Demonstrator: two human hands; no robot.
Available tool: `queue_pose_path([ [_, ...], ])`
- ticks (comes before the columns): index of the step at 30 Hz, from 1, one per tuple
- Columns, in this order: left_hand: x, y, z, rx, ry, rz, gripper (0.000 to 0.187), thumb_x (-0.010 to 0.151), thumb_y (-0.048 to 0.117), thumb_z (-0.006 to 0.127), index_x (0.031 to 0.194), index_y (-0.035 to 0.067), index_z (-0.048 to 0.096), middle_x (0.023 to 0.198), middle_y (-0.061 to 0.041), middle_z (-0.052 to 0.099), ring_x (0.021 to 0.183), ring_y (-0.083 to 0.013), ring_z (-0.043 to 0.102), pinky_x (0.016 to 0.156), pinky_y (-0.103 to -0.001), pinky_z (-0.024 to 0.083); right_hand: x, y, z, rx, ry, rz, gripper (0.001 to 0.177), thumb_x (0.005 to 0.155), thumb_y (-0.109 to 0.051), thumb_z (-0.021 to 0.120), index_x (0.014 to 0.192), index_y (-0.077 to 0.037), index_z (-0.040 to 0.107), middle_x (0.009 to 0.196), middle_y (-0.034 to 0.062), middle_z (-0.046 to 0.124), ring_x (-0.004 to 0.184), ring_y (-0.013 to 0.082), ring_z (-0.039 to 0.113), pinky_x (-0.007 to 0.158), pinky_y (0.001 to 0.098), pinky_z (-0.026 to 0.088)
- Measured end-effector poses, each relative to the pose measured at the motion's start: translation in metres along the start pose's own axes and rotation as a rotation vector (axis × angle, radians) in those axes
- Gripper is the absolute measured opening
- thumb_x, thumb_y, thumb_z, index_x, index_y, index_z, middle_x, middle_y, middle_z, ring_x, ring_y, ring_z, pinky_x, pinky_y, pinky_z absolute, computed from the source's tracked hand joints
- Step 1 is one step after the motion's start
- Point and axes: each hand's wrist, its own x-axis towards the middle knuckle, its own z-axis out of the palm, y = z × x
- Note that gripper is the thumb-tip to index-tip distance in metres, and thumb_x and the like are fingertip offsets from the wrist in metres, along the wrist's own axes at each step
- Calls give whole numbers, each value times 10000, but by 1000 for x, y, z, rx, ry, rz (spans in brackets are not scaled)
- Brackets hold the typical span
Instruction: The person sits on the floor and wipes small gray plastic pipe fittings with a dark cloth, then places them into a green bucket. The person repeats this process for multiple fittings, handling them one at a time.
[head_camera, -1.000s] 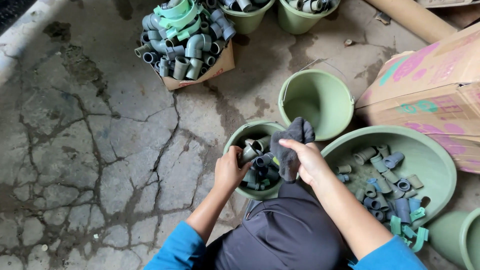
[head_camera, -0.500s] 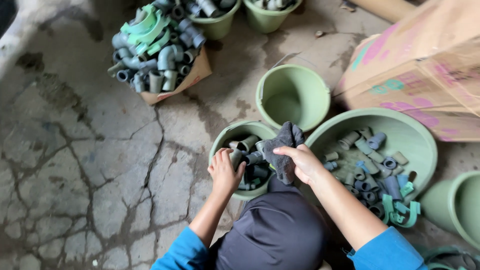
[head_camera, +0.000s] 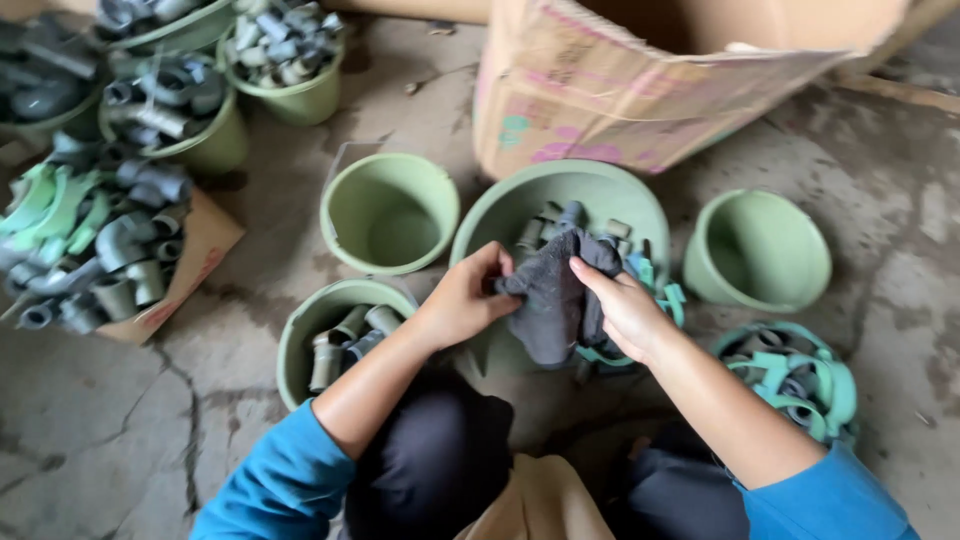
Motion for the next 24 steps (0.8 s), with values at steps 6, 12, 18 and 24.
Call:
queue_pose_path([
  [6,32,49,68,-614,6,-487,546,894,337,755,1300,71,504,1102,-115,546,971,-273,593,746,-401,557,-9,9,-85,57,166,-59,498,867,-182,819,1313,-32,656,1189,140,702,1047,260,691,905,459,591],
  [12,39,71,122,-517,-95,-155,385,903,107,752,1263,60,625,996,-87,608,993,-194,599,812,-321,541,-53,-23,-104,296,124,-25,482,842,-132,803,1272,25,653,1110,204,699,963,342,713,832,530,595],
  [18,62,20,123,12,91,-281,621,901,406,799,1361,127,489,1298,-139,658,1204,-267,674,937,-410,587,-46,-10,-122,194,77,-60,553,805,-25,811,1316,45,611,1201,177,670,1063,313,681,889,501,586],
  [24,37,57,122,-133,-121,-401,803,883,629,706,1419,56,534,1380,-217,613,1317,-369,592,1059,-496,514,-37,4,-106,140,129,-18,540,827,-105,832,1315,-1,625,1184,142,679,1054,291,689,896,464,593],
])
